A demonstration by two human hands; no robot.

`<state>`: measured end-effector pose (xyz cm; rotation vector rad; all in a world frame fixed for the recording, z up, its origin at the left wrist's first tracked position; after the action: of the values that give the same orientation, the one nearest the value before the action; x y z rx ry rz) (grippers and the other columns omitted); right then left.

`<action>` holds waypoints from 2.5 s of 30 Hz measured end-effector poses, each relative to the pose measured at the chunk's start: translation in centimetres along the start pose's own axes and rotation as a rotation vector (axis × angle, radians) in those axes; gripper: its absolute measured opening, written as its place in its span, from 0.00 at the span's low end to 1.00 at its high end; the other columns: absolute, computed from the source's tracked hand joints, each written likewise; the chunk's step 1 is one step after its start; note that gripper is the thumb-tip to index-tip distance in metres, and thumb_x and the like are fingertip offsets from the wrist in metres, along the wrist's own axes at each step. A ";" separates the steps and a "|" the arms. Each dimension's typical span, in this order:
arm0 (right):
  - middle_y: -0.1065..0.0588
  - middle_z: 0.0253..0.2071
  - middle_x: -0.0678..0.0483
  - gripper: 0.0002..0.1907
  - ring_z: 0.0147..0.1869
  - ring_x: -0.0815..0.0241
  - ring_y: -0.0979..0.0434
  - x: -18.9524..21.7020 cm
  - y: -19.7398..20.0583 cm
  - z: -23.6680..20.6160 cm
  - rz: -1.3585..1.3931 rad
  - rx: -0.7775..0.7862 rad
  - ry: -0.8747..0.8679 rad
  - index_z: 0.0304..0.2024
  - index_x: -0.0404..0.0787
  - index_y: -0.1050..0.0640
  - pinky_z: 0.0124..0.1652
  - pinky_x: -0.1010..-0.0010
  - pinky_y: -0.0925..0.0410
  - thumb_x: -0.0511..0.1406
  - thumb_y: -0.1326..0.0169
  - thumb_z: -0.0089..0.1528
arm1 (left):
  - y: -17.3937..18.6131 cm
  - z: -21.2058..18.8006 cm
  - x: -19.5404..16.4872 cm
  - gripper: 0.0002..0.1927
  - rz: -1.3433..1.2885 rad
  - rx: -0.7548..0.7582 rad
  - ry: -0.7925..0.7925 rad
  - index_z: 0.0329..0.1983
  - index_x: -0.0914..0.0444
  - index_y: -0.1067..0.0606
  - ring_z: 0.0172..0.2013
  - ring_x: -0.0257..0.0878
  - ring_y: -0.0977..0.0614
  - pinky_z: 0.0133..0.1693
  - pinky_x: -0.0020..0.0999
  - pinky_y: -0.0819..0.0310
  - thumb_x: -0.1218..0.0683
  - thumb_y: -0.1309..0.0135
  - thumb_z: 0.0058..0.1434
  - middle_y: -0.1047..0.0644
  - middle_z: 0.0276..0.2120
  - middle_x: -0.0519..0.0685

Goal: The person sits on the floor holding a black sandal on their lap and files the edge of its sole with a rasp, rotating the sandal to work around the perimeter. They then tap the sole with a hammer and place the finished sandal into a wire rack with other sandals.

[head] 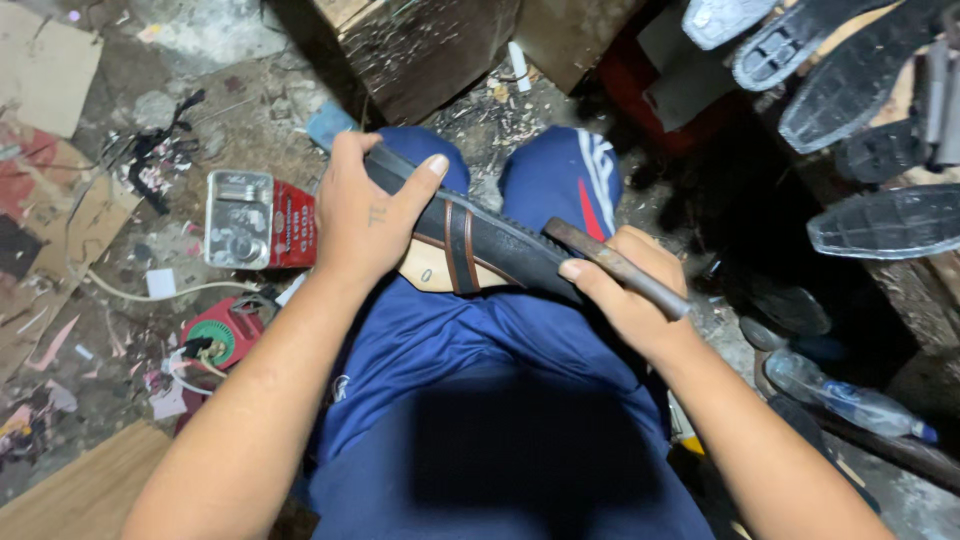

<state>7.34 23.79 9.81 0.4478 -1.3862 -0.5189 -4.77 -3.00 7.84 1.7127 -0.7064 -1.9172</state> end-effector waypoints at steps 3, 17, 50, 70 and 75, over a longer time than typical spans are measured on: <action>0.30 0.25 0.53 0.16 0.28 0.59 0.29 0.8 -1.1 0.4 -0.051 0.004 -0.074 0.25 0.37 0.24 0.32 0.69 0.36 0.39 0.33 0.58 | 1.0 0.3 -0.7 0.33 0.132 -0.013 -0.036 0.50 0.67 0.29 0.48 0.60 0.22 0.49 0.52 0.30 0.37 0.34 0.57 0.22 0.43 0.61; 0.26 0.34 0.52 0.14 0.35 0.60 0.26 -3.3 0.7 -4.0 0.000 -0.002 -0.104 0.37 0.37 0.25 0.37 0.71 0.32 0.35 0.33 0.56 | 0.6 0.7 -1.3 0.34 0.138 -0.051 -0.027 0.50 0.67 0.30 0.50 0.59 0.23 0.50 0.52 0.31 0.37 0.35 0.56 0.23 0.45 0.61; 0.26 0.27 0.50 0.15 0.32 0.47 0.25 3.1 4.1 -2.3 -0.619 0.267 0.037 0.35 0.43 0.21 0.31 0.59 0.32 0.42 0.32 0.51 | 2.5 1.0 0.9 0.29 -0.472 0.179 0.042 0.53 0.66 0.26 0.46 0.43 0.18 0.49 0.37 0.24 0.42 0.35 0.57 0.20 0.45 0.53; 0.26 0.28 0.57 0.08 0.31 0.68 0.29 -5.3 2.3 -4.6 0.241 0.004 -0.548 0.38 0.36 0.24 0.33 0.74 0.33 0.35 0.39 0.64 | -1.5 1.7 3.8 0.22 -0.650 0.288 0.211 0.49 0.67 0.22 0.38 0.29 0.20 0.43 0.26 0.24 0.46 0.37 0.61 0.19 0.36 0.44; 0.28 0.27 0.59 0.09 0.29 0.71 0.30 -4.3 1.9 -3.0 0.264 0.037 -0.521 0.39 0.37 0.24 0.30 0.77 0.34 0.35 0.38 0.62 | -2.0 1.9 3.7 0.19 -0.665 0.281 0.208 0.49 0.67 0.22 0.38 0.29 0.20 0.42 0.26 0.24 0.49 0.37 0.62 0.19 0.36 0.45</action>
<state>9.99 27.86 7.07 0.1544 -1.9258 -0.4067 -7.09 -3.71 3.93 2.5205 -0.3571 -2.0619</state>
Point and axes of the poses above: each hand's wrist, its own z-axis towards the middle knuckle, its own y-axis out of the back of the hand, x = y × z, the point moved 1 cm from there along z, towards the middle knuckle
